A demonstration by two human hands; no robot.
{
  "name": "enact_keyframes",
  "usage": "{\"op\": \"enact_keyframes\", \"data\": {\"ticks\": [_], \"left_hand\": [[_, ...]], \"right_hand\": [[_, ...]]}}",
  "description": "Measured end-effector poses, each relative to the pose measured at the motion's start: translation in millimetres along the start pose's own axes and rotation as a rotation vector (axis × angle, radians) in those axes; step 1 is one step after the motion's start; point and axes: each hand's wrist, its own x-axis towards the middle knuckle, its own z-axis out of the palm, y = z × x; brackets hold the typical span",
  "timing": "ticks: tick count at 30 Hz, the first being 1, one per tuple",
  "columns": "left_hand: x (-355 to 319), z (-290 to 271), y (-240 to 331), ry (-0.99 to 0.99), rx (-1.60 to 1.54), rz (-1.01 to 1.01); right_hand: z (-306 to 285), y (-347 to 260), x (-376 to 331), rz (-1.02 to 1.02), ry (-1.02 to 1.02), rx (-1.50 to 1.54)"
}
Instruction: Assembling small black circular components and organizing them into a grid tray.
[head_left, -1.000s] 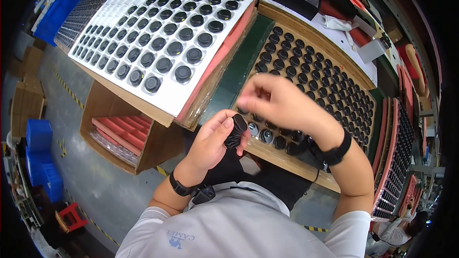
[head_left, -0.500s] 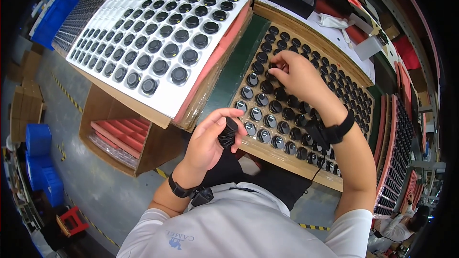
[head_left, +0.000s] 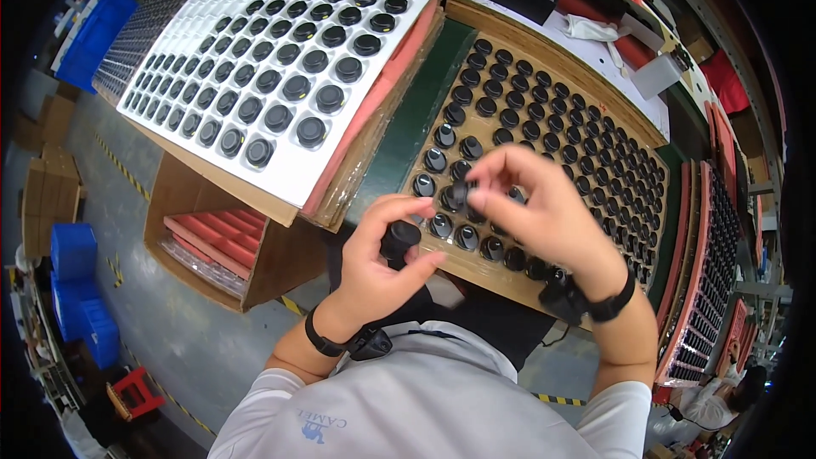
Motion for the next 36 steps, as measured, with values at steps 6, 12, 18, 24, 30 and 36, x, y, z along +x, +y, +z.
{"op": "enact_keyframes", "data": {"ticks": [6, 12, 18, 24, 30, 36], "left_hand": [[6, 14, 7, -0.138, 0.296, 0.326], [1, 21, 12, -0.203, -0.309, -0.065], [-2, 36, 16, -0.183, -0.449, -0.247], [-1, 42, 18, -0.234, -0.177, -0.023], [-2, 47, 24, -0.258, 0.093, 0.215], [-4, 48, 29, -0.288, 0.162, 0.240]], "right_hand": [[25, 6, -49, -0.136, 0.089, 0.136], [23, 26, -70, -0.024, 0.010, 0.937], [35, 52, -80, -0.101, -0.068, 1.355], [34, 43, -89, -0.263, 0.264, 1.018], [28, 37, -93, -0.534, 0.420, 0.132], [40, 30, -93, -0.389, 0.349, 0.447]]}}
